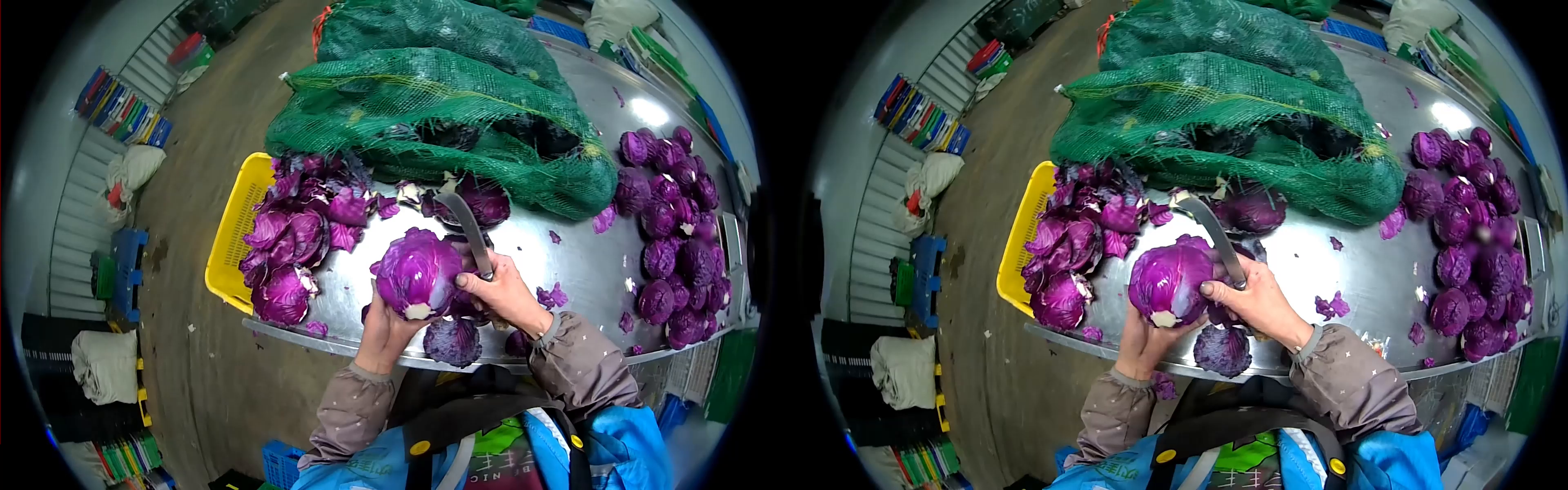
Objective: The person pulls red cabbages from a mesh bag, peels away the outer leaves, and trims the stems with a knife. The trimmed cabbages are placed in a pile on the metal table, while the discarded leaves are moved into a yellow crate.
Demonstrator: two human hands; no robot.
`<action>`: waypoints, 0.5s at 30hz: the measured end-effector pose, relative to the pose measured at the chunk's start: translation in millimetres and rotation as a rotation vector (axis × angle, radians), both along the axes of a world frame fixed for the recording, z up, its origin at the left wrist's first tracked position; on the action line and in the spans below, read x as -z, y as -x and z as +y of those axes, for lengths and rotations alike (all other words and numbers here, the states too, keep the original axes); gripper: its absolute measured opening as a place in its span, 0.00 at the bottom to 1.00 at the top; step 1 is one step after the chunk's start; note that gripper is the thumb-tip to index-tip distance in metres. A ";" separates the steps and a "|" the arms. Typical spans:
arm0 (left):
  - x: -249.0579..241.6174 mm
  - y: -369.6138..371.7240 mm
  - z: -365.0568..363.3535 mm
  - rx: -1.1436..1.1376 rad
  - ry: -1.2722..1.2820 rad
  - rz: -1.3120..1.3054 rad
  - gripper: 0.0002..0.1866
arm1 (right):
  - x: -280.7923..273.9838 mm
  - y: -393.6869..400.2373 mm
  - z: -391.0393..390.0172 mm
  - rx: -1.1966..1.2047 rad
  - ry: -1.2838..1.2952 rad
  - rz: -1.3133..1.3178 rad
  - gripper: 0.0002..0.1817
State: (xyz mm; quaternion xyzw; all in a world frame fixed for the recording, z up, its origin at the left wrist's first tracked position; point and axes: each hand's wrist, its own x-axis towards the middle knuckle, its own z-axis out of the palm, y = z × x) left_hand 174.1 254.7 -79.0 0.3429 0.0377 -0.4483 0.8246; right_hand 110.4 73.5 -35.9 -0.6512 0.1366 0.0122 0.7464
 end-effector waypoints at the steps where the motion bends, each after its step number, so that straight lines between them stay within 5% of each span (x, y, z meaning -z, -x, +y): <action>1: -0.1 -0.9 -1.2 0.008 0.003 0.001 0.37 | 5.1 3.6 -4.1 0.008 0.003 0.001 0.26; 5: 2.0 1.6 -8.3 -0.042 0.007 0.170 0.34 | 18.8 11.4 -6.6 -0.045 0.200 0.135 0.22; 7: 3.6 6.7 -11.2 -0.079 0.013 0.207 0.31 | 16.8 13.8 0.1 0.132 0.971 -0.346 0.21; 11: 6.2 10.2 -12.2 -0.107 -0.022 0.188 0.29 | -3.1 29.4 5.8 -0.172 1.189 -0.291 0.29; 15: 6.8 16.9 -8.8 -0.102 -0.069 0.147 0.28 | 13.6 24.9 3.9 -0.106 1.385 -0.525 0.31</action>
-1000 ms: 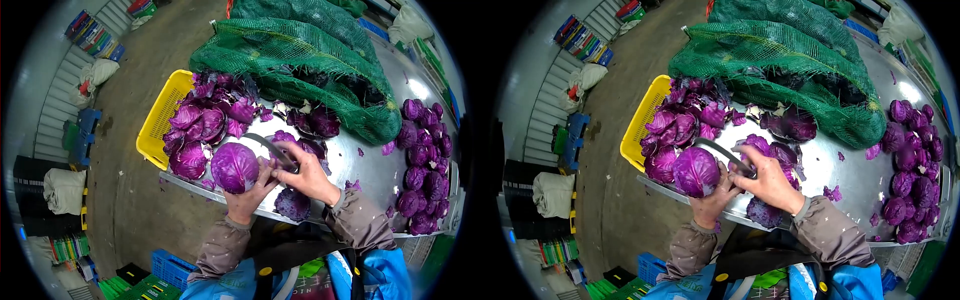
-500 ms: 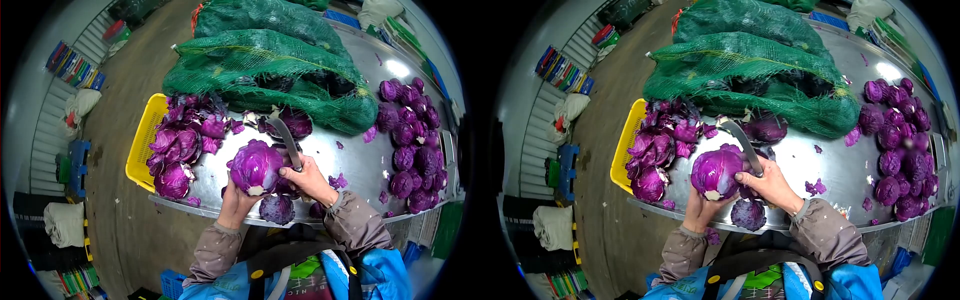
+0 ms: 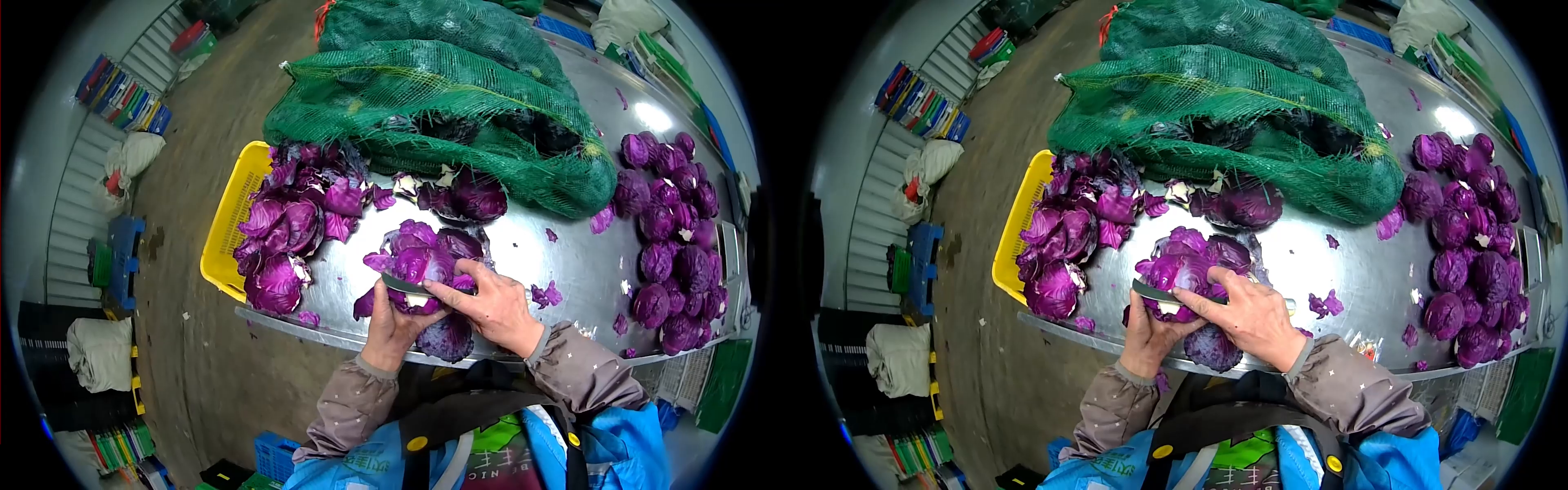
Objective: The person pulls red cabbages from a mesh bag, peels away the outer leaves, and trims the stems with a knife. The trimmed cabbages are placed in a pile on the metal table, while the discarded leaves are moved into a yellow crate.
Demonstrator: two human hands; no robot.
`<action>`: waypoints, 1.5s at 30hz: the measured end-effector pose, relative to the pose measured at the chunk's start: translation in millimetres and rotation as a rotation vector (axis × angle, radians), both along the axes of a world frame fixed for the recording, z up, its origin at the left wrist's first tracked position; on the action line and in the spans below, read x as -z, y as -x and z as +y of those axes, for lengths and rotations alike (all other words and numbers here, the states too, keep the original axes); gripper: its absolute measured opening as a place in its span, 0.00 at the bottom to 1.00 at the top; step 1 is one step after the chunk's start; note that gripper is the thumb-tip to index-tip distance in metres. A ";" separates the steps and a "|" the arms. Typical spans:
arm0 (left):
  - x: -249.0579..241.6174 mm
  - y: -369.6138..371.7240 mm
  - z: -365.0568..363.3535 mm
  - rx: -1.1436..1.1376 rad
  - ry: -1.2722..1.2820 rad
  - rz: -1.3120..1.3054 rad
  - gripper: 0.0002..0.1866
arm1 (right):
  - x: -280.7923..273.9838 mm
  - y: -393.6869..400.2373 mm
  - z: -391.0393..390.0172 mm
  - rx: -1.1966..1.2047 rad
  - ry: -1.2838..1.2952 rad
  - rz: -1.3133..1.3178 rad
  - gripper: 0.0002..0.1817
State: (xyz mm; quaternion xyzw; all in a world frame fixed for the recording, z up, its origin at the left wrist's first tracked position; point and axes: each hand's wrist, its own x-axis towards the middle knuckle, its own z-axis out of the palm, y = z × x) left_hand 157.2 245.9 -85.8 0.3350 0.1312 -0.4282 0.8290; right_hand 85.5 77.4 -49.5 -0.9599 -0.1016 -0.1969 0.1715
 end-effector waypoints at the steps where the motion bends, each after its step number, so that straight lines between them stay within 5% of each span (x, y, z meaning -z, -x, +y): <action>1: -1.6 1.2 -1.1 -0.004 0.001 0.001 0.28 | -2.4 -1.2 1.3 -0.004 0.001 0.001 0.31; 6: 3.9 6.6 -10.5 -0.062 0.049 0.018 0.30 | -12.1 -11.5 21.1 0.152 -0.145 0.222 0.30; 10: 2.1 7.7 -10.3 -0.114 -0.045 -0.044 0.28 | 6.7 -14.2 25.0 0.208 -0.432 0.021 0.28; 15: -4.1 5.6 -2.9 -0.222 -0.048 -0.216 0.31 | 5.8 -24.9 -5.8 0.170 -0.068 0.028 0.19; 18: 2.9 2.6 10.7 -0.127 -0.015 -0.308 0.31 | 17.2 -41.4 -31.8 0.229 -0.390 -0.018 0.11; 20: 14.0 4.2 26.2 -0.051 0.080 -0.215 0.33 | 30.3 -49.9 -66.3 0.475 -0.847 0.286 0.07; 22: 15.2 5.8 29.8 -0.053 0.122 -0.107 0.35 | 14.6 -49.2 -86.8 0.587 -0.568 0.507 0.14; 24: 9.5 4.2 28.1 -0.039 0.078 -0.105 0.36 | 13.0 -37.5 -64.4 0.408 -0.262 0.183 0.24; 25: 4.9 3.2 25.3 -0.049 -0.030 -0.151 0.35 | -0.7 -35.0 -48.0 0.221 -0.311 0.148 0.30; 28: 6.8 -4.1 22.7 -0.064 -0.068 -0.206 0.32 | -19.7 -24.6 -3.3 -0.081 -0.358 0.241 0.23; 32: 7.2 -7.7 21.4 -0.054 -0.040 -0.217 0.28 | -28.7 -23.9 20.4 -0.146 -0.066 0.243 0.25; 40: 2.8 -5.2 24.8 -0.067 -0.176 -0.374 0.24 | -15.1 -37.5 20.7 0.002 -0.206 0.087 0.09; 45: -3.4 -9.2 37.2 0.134 -0.261 -0.533 0.33 | 3.8 -57.7 -9.0 0.293 -0.675 0.159 0.07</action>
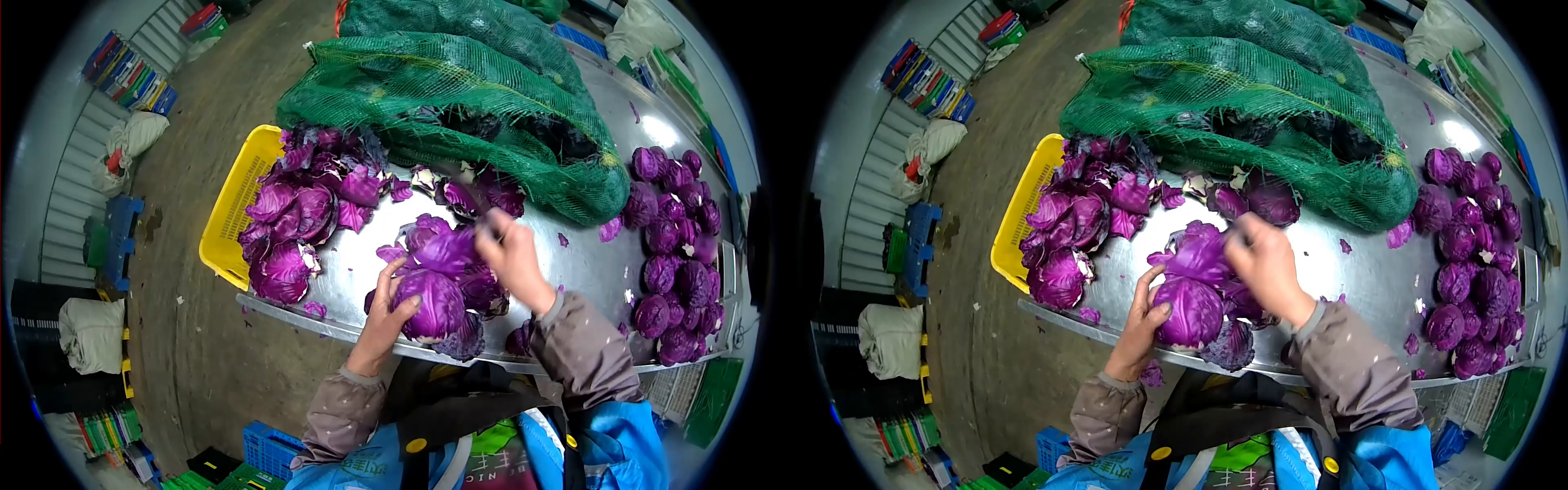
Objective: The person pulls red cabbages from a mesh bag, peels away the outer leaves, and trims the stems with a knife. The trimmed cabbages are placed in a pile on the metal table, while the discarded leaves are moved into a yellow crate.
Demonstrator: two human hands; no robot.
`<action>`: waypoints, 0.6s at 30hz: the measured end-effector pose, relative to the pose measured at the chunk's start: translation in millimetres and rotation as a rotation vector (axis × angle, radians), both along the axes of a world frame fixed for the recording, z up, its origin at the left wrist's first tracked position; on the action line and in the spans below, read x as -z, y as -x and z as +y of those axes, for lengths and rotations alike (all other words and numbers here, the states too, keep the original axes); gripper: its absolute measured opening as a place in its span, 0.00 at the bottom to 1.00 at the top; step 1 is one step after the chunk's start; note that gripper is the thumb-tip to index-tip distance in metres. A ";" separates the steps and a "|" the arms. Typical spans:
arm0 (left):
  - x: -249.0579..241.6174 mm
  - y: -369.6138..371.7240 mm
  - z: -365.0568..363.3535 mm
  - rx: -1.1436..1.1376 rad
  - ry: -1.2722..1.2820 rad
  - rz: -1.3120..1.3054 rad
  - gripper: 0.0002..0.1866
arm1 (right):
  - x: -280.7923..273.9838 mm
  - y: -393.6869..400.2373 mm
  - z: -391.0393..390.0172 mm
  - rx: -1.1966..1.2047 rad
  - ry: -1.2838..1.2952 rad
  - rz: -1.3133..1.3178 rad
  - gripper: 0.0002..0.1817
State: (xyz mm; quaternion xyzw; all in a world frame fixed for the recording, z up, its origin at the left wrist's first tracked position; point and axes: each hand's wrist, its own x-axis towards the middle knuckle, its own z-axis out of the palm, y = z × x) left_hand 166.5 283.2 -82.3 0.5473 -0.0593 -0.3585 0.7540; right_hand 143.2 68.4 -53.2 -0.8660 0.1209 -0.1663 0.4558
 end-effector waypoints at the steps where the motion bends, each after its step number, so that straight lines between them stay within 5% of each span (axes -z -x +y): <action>1: 0.0 -0.7 2.5 0.001 -0.001 0.000 0.33 | 8.5 -3.3 -14.7 0.074 -0.161 0.122 0.08; 5: 14.8 -3.7 11.3 0.049 0.230 0.132 0.35 | 21.3 6.1 -28.6 0.154 -0.243 0.206 0.11; 7: 23.2 -1.1 18.4 -0.113 0.412 0.431 0.35 | 21.1 9.9 -26.0 0.281 -0.471 0.100 0.12; 9: 55.4 -1.2 25.7 -0.001 0.545 0.070 0.38 | 18.7 16.5 -36.7 0.337 -0.597 0.203 0.10; 11: 35.1 -4.1 15.6 -0.232 0.611 0.499 0.40 | -0.4 19.7 -8.2 0.220 -0.531 0.083 0.12; 13: 34.6 -5.2 12.8 -0.246 0.553 0.464 0.40 | 1.4 25.8 19.3 -0.074 -0.283 0.042 0.18; 15: 36.1 -5.6 5.9 -0.221 0.433 0.327 0.40 | -26.7 32.5 39.5 -0.177 -0.207 0.275 0.21; 16: 41.6 -6.2 6.5 -0.244 0.468 0.337 0.38 | -27.3 33.6 41.0 -0.152 -0.225 0.263 0.11; 18: 40.3 -9.5 5.3 -0.238 0.471 0.349 0.38 | -29.0 34.0 37.8 -0.138 -0.212 0.279 0.10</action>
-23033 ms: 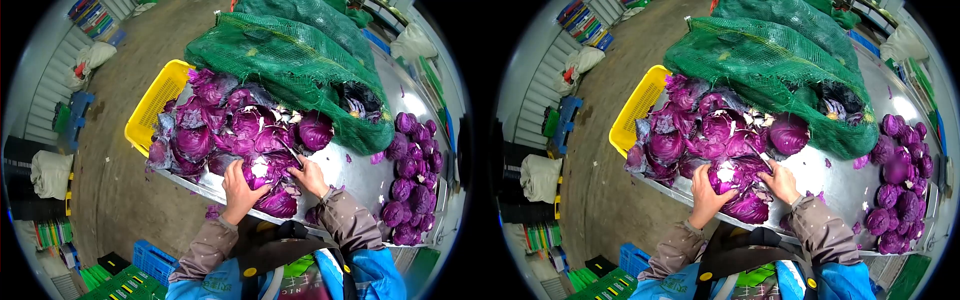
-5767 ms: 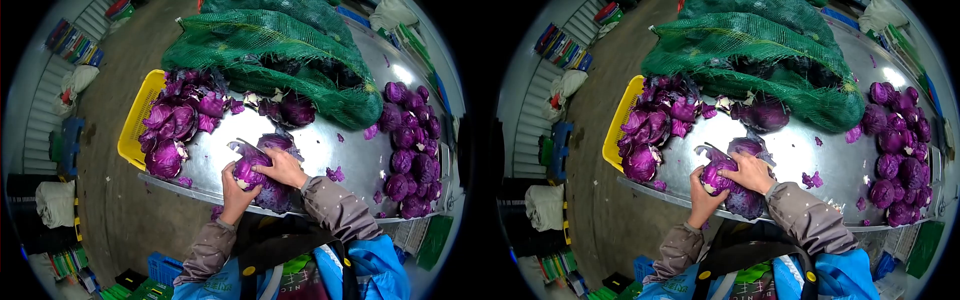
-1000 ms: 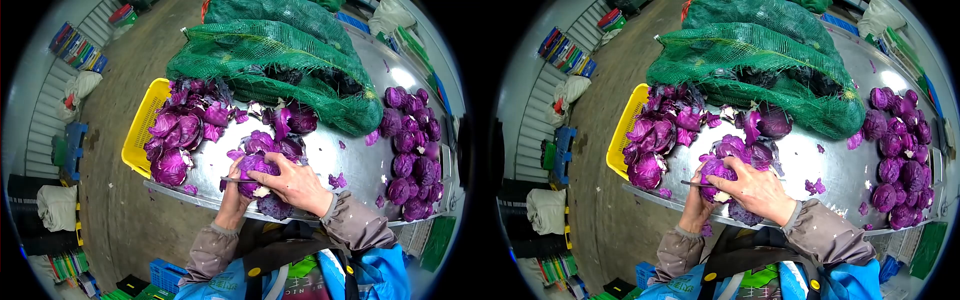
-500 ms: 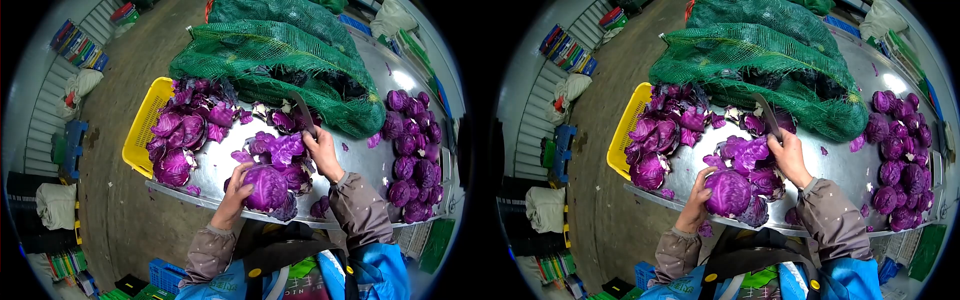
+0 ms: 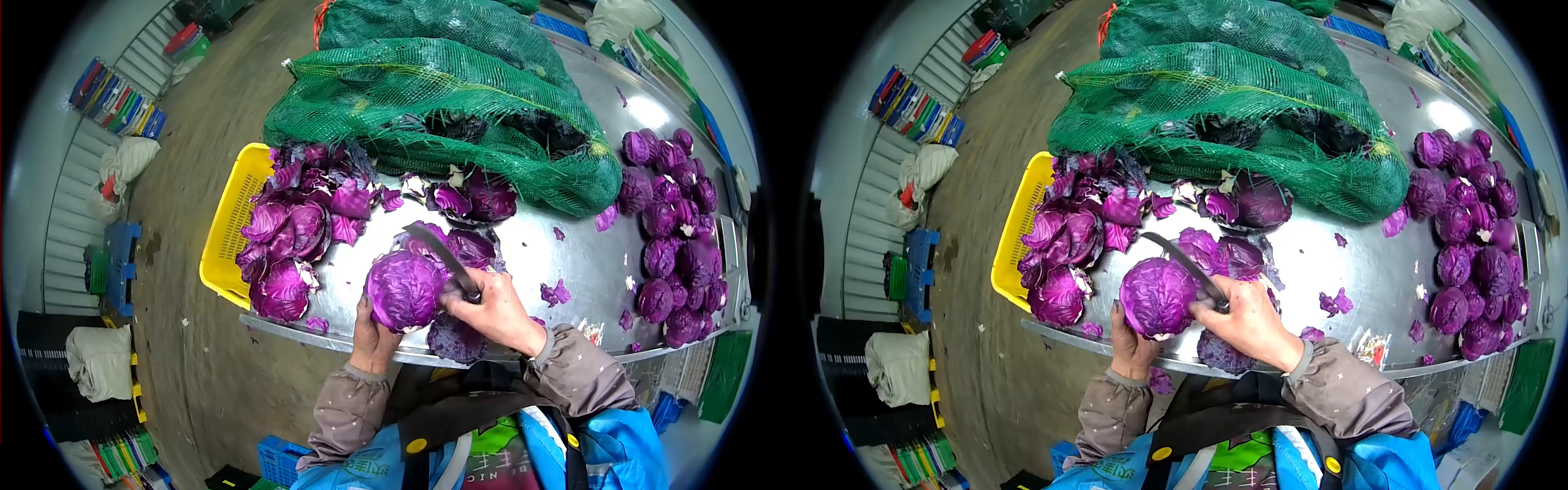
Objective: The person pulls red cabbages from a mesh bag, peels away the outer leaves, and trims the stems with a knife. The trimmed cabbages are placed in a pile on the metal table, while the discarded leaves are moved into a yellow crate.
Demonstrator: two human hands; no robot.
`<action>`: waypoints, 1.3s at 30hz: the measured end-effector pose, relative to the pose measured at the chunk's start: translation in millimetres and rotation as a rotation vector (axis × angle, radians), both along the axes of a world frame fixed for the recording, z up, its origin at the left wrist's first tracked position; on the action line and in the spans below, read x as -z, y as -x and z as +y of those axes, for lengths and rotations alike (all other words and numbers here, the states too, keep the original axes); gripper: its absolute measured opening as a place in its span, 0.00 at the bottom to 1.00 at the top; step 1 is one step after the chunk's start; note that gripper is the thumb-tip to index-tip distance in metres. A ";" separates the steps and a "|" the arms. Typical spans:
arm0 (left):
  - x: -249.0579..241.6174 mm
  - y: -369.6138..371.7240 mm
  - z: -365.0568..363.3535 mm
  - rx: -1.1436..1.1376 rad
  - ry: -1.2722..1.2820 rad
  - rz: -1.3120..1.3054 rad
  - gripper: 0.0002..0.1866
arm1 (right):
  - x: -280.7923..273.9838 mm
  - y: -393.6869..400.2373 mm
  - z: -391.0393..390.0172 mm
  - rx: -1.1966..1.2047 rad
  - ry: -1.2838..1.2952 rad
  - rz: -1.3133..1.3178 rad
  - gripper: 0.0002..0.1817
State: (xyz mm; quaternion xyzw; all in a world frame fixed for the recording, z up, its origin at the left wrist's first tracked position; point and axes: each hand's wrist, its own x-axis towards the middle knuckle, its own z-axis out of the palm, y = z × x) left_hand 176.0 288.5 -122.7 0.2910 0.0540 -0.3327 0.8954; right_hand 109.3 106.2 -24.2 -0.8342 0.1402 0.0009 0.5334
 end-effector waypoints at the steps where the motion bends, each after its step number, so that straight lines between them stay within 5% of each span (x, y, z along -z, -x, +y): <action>1: -0.8 -0.9 0.1 0.000 0.004 0.013 0.37 | -0.3 1.2 -1.4 0.002 0.015 0.020 0.09; 11: -23.5 -12.8 -13.0 0.064 -0.135 -0.172 0.49 | 19.5 4.8 -0.9 0.074 0.123 -0.027 0.14; 17: -21.5 -15.1 -8.8 0.073 -0.091 -0.134 0.50 | 29.7 2.1 -39.6 0.399 -0.314 0.007 0.09; 20: -23.1 -14.0 -9.5 0.179 -0.067 -0.102 0.49 | 17.1 -3.8 -58.0 0.329 -0.086 -0.038 0.14; 25: -32.8 -15.0 -27.5 0.316 -0.100 -0.225 0.45 | -6.5 -8.0 -40.3 -0.204 0.314 -0.293 0.19; 31: -43.9 -8.3 -39.4 0.538 -0.273 -0.342 0.43 | -13.2 15.4 -57.7 -0.385 0.551 -0.207 0.15; 34: -43.5 6.8 -57.3 0.561 -0.271 -0.318 0.43 | 7.1 28.6 -77.4 -0.288 0.612 -0.150 0.13; 36: -37.5 12.4 -71.7 0.597 -0.121 -0.255 0.47 | 40.3 38.4 -113.1 0.072 0.609 -0.133 0.12; 39: -42.3 22.1 -98.4 0.570 0.004 -0.181 0.48 | 63.5 72.4 -155.3 0.297 0.362 0.074 0.31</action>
